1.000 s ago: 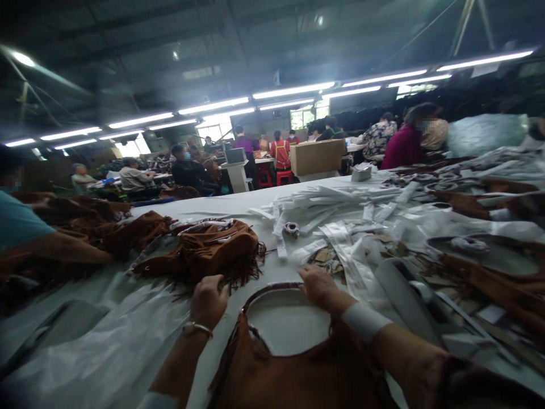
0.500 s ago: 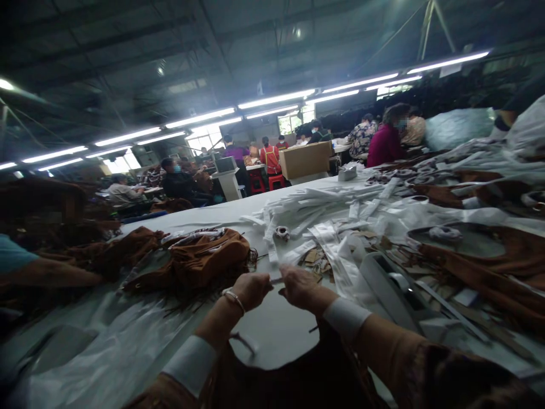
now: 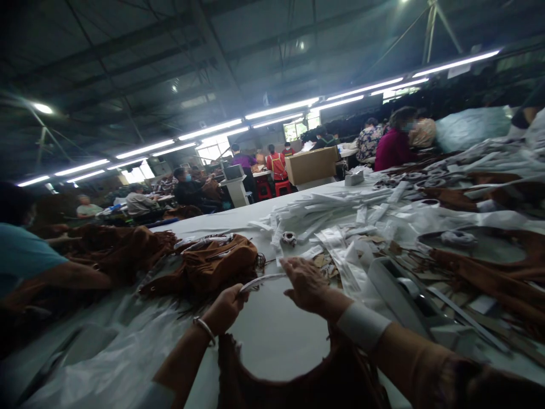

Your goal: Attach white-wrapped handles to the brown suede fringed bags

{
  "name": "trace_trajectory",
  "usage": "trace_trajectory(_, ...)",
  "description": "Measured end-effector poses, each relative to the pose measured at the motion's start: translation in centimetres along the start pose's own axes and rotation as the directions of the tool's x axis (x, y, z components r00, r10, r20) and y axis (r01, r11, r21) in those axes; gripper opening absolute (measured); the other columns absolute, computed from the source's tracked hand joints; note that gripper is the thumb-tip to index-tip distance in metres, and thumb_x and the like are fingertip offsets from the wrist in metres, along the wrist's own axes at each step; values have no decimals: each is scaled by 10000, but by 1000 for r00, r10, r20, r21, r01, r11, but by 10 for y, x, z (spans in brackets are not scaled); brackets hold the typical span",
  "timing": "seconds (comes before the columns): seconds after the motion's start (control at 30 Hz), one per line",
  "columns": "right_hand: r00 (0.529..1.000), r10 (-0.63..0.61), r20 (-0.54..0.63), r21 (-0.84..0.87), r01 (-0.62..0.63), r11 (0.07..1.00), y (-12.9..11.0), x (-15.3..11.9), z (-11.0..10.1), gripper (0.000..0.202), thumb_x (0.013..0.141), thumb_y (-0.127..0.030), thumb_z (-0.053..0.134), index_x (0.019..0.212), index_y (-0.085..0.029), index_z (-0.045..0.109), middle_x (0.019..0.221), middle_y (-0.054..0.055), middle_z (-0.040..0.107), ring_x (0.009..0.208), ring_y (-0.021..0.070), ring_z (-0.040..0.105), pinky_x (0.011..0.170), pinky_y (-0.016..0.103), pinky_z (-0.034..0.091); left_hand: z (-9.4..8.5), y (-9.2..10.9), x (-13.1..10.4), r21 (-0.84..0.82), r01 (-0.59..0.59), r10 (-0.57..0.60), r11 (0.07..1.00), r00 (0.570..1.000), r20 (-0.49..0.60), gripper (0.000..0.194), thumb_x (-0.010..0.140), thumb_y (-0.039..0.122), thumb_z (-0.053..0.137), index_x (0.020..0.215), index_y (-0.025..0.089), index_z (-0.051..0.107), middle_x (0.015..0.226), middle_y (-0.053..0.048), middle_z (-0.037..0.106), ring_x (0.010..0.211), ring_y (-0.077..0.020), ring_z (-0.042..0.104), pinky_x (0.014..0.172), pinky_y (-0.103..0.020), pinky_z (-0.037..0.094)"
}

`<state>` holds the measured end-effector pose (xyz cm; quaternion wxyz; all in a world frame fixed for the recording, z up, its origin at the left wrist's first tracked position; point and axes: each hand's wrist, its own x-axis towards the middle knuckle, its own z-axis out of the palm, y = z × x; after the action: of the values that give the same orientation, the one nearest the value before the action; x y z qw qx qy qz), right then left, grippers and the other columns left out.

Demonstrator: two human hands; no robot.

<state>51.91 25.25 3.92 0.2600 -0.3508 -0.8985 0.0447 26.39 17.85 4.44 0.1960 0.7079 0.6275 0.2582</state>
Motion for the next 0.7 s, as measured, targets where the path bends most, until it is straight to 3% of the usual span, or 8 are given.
trace_trajectory(0.07, 997, -77, -9, -46, 77, 996, -23, 6, -5, 549, 849, -278, 649, 1356, -129, 500, 1257, 189, 601, 1146, 314, 557, 979, 440, 416, 0, 7, -2, -55, -31, 30, 998, 999, -13, 286, 922, 381, 404, 720, 186, 462, 619, 45, 408, 589, -115, 359, 565, -233, 312)
trace_trajectory(0.13, 994, -54, 96, -74, 61, 995, -36, 11, -5, 247, 918, -182, 499, 1131, -143, 618, 1022, 136, 689, 919, 250, 652, 831, 362, 482, 2, 4, -8, -27, -39, 38, 999, 999, -37, 298, 921, 397, 412, 715, 187, 458, 638, 37, 423, 609, -122, 365, 583, -246, 312)
trace_trajectory(0.2, 981, -12, 194, -122, 37, 992, -36, 12, -1, 213, 908, -99, 422, 960, -144, 624, 868, 110, 697, 751, 220, 669, 684, 306, 485, 4, -7, -18, 37, -16, 18, 999, 998, -55, 309, 923, 405, 406, 718, 183, 474, 658, 19, 461, 627, -133, 391, 605, -259, 328)
trace_trajectory(0.33, 973, -27, 229, -191, 72, 979, -27, 3, 10, 194, 835, -55, 444, 934, -144, 586, 823, 108, 695, 699, 240, 679, 581, 292, 465, -7, -20, -32, 133, 37, -43, 990, 998, 49, 346, 928, 436, 404, 782, 166, 564, 731, -48, 594, 689, -182, 522, 666, -291, 408)
trace_trajectory(0.47, 973, -85, 215, -159, 121, 980, -38, 3, 13, 172, 847, -82, 445, 933, -151, 577, 822, 98, 696, 664, 237, 669, 552, 302, 462, -33, 21, -17, 194, -131, 118, 972, 990, 80, 462, 869, 540, 551, 1119, 160, 631, 1098, -134, 653, 1016, -264, 595, 912, -359, 455)
trace_trajectory(0.53, 976, -114, 184, -140, 141, 980, -45, 9, 12, 170, 862, -95, 441, 944, -149, 580, 837, 94, 697, 672, 233, 664, 555, 308, 466, -35, 44, -1, 143, -219, 206, 965, 974, 98, 487, 910, 562, 470, 1172, 182, 627, 1158, -130, 648, 1070, -254, 590, 957, -354, 445)
trace_trajectory(0.6, 975, -144, 169, -131, 168, 977, -48, 13, 10, 161, 863, -103, 457, 951, -141, 586, 841, 95, 698, 678, 228, 658, 553, 307, 463, -25, 52, 13, 53, -175, 160, 983, 963, 218, 559, 937, 617, 332, 962, 173, 670, 865, -93, 683, 799, -207, 627, 761, -312, 494)
trace_trajectory(0.7, 966, -182, 183, -155, 211, 965, -39, 9, 10, 143, 851, -111, 485, 938, -131, 597, 821, 102, 697, 628, 218, 633, 523, 307, 442, 3, 37, 23, -137, 147, -79, 980, 908, 411, 697, 807, 828, 296, 699, 188, 549, 471, 41, 435, 383, -106, 368, 402, -246, 304)
